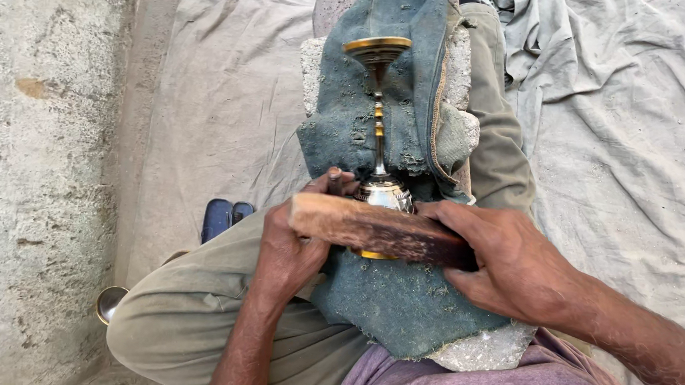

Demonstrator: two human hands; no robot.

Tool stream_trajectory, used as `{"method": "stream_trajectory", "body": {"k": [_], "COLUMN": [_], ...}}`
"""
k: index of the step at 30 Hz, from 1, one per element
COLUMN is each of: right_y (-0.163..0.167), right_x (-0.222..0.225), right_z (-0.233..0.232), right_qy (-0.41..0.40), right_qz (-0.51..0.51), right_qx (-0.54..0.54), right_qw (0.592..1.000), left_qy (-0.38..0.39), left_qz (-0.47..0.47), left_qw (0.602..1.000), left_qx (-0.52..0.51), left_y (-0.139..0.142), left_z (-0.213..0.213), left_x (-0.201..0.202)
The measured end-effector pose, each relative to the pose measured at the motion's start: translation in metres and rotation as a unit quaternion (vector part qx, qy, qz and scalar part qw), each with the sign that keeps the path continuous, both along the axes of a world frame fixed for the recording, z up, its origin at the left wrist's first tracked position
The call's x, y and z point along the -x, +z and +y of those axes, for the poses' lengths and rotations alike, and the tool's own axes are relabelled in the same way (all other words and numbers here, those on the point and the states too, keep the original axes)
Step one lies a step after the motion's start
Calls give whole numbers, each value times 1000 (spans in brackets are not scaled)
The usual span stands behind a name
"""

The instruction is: The person sits on the ground holding a small punch against an ornate brass object resting on a cloth-covered cushion, and repeatedly strikes the punch with a wooden mallet to work a decorative pattern into the metal surface, repositioning the punch around the object between strikes.

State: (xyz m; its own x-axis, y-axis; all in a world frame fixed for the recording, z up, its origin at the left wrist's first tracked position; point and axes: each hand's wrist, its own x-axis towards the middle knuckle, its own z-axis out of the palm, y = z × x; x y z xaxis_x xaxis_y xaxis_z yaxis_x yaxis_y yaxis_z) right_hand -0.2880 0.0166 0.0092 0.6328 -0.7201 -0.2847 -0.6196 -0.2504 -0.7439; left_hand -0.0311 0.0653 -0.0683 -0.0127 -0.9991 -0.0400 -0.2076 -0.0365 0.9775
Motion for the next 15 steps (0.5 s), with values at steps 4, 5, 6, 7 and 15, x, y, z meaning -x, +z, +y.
{"method": "stream_trajectory", "body": {"k": [4,5,6,7,15], "right_y": [2,1,-1,-3,-23], "right_x": [5,7,8,10,30], "right_z": [9,10,10,9,-5], "right_qy": [-13,-3,6,14,-154], "right_qz": [-15,-38,-59,-80,161], "right_qx": [45,58,67,77,-113], "right_qw": [999,998,996,994,968], "left_qy": [-10,-8,10,26,126], "left_qz": [-13,-26,-50,-74,97], "left_qw": [998,996,997,996,987], "left_qx": [-63,-82,-65,-47,-3], "left_y": [7,8,10,11,27], "left_z": [-8,-9,-8,-8,12], "left_x": [2,2,2,2,10]}}
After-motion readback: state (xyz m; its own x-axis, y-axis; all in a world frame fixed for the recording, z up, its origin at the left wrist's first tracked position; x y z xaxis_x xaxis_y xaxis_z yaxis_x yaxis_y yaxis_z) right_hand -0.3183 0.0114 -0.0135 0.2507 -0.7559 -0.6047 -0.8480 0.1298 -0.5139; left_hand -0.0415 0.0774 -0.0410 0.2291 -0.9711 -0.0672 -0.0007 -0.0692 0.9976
